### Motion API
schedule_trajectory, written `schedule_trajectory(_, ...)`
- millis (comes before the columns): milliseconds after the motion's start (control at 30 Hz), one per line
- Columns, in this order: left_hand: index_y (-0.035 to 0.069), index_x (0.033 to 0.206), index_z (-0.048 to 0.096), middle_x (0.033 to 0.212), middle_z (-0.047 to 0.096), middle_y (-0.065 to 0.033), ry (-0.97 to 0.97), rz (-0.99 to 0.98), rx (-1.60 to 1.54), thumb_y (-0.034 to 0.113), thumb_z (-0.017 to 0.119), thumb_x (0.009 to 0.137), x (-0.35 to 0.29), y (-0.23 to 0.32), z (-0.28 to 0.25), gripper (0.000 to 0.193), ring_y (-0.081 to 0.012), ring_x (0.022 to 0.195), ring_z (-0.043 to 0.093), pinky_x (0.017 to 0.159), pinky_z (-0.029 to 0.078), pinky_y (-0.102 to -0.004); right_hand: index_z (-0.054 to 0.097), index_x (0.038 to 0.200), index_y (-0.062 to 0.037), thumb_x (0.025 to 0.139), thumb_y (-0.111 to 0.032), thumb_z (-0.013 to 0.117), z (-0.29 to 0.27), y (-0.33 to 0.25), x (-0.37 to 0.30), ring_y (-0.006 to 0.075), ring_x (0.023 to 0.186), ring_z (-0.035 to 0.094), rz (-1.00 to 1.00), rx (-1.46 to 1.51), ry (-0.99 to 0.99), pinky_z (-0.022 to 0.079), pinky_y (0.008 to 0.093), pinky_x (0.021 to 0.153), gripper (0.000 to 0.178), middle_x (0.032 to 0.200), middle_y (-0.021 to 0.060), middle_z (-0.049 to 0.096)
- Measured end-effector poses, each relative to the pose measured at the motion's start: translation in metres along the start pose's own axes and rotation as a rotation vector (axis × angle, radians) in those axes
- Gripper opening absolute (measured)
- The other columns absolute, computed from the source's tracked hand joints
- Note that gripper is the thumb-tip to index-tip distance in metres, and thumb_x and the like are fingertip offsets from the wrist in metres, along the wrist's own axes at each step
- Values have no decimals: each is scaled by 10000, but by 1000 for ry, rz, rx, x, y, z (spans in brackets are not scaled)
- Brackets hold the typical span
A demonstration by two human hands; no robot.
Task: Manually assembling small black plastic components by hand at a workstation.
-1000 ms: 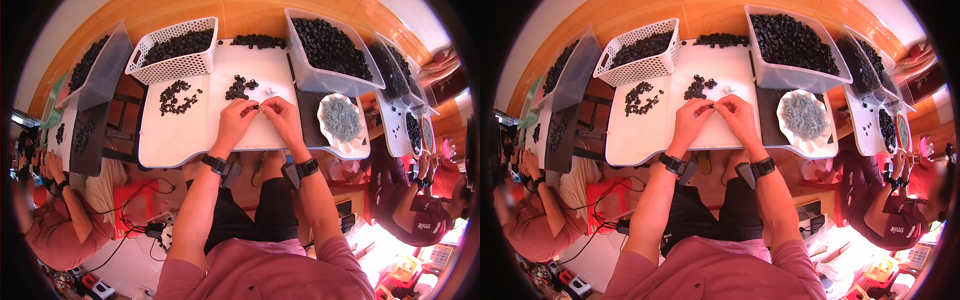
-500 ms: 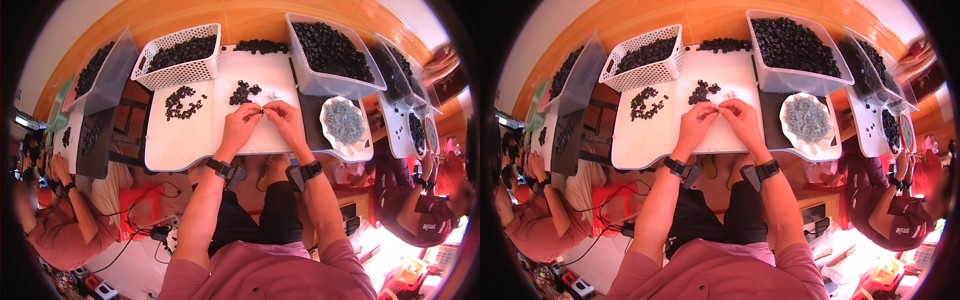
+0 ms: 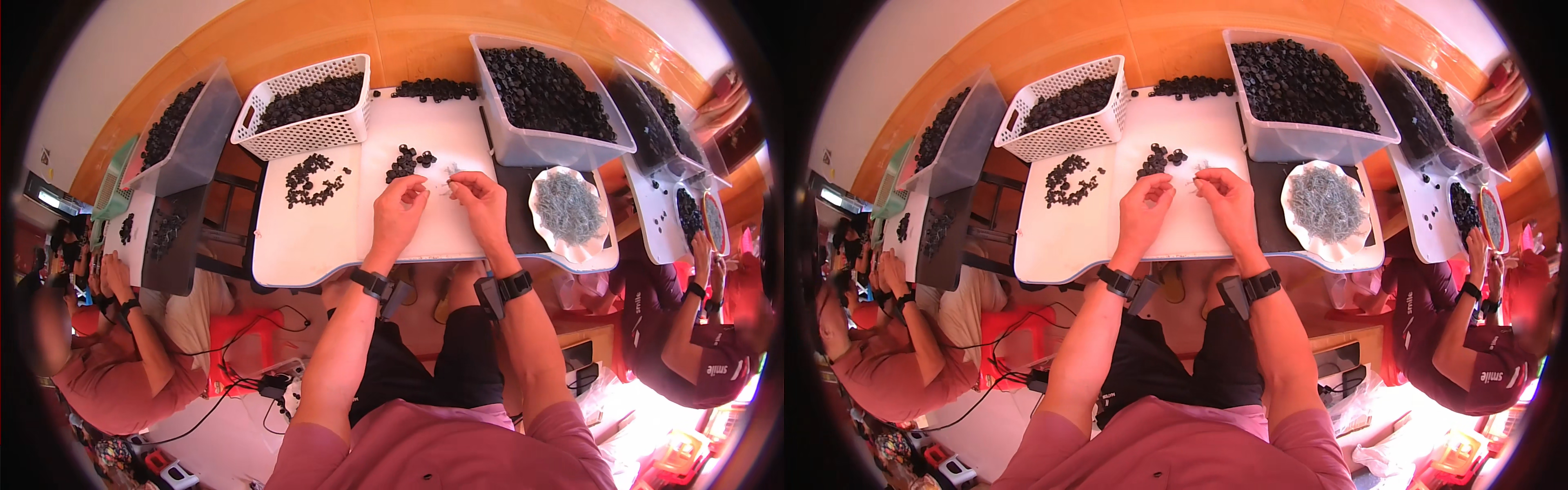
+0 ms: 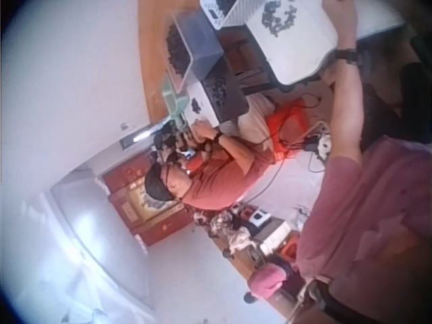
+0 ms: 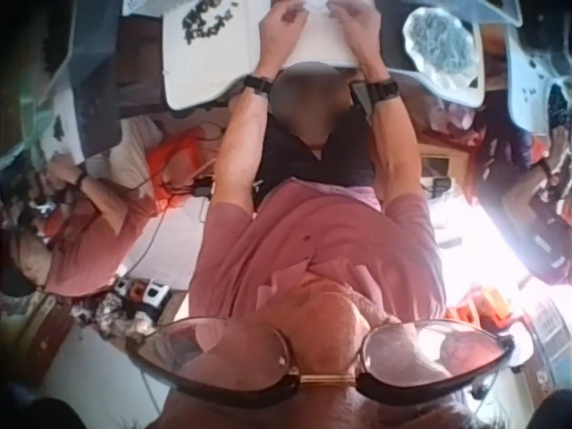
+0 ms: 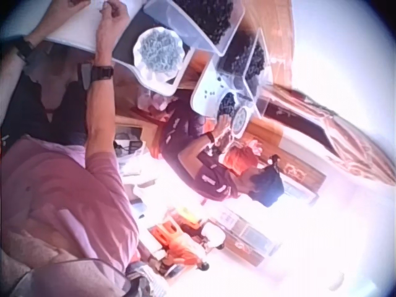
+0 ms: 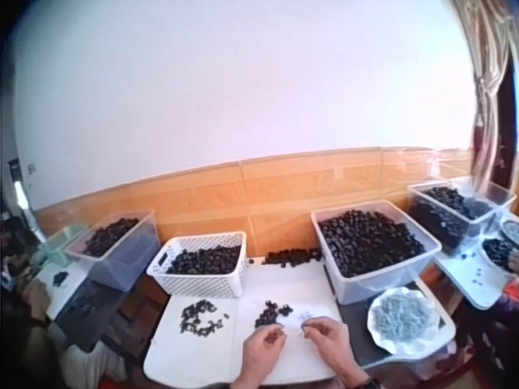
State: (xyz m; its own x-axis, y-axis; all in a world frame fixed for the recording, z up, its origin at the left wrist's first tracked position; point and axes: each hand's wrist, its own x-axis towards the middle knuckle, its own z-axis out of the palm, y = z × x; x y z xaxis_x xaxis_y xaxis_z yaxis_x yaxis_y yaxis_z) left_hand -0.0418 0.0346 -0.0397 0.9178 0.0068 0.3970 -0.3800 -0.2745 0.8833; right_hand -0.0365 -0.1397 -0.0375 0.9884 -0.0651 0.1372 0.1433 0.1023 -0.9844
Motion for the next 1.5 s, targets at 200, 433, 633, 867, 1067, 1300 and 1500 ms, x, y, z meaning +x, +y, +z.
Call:
schedule_trajectory(200,31,1152,726,964,668,-89,264,-123,196,53,743,876,21,-13,-17,277,-186,805,632,750,549,-323,740,1027,29,921,-48,728,1,0,1,66,743,637,-49,-70,81,512,226,691,131,825,13,712)
schedule_trajectory(433,49,1150,750,1002,685,-142,22,-88,480,195,799,846,66,-26,-28,341,-270,908,675,828,546,-385,739,1014,23,925,-58,728,3,-1,-2,57,711,612,-71,-58,80,495,222,651,120,793,-1,696)
schedule_trajectory(633,51,1053,780,1045,702,-137,-86,-260,402,203,814,836,69,-15,-26,267,-290,986,677,874,540,-404,732,1008,18,920,-62,731,1,6,-1,53,700,596,-72,-40,67,488,232,643,119,784,1,692)
schedule_trajectory(867,41,1110,746,983,743,-138,77,195,554,146,811,849,46,-4,-17,288,-266,862,718,803,568,-376,735,1007,14,920,-57,730,0,3,-3,48,709,597,-77,-50,75,480,230,637,113,783,0,690)
schedule_trajectory(1067,22,1125,739,882,766,-126,19,-52,207,122,806,867,3,13,10,285,-197,771,742,726,584,-315,749,1010,-2,915,-51,744,0,-3,-4,43,712,595,-75,-32,66,475,218,641,107,808,-6,702)
schedule_trajectory(1300,30,1128,751,871,763,-108,2,-100,157,87,801,863,1,10,14,276,-168,766,735,734,586,-300,762,999,-11,878,-49,771,1,-2,-5,59,693,600,-123,-146,39,479,233,619,128,820,15,723)
schedule_trajectory(1500,30,1125,751,874,762,-109,-7,-89,170,76,795,862,0,8,11,270,-175,755,732,725,584,-303,766,993,-19,862,-56,780,5,-1,-5,102,671,628,-178,-249,38,494,262,614,136,857,59,750)
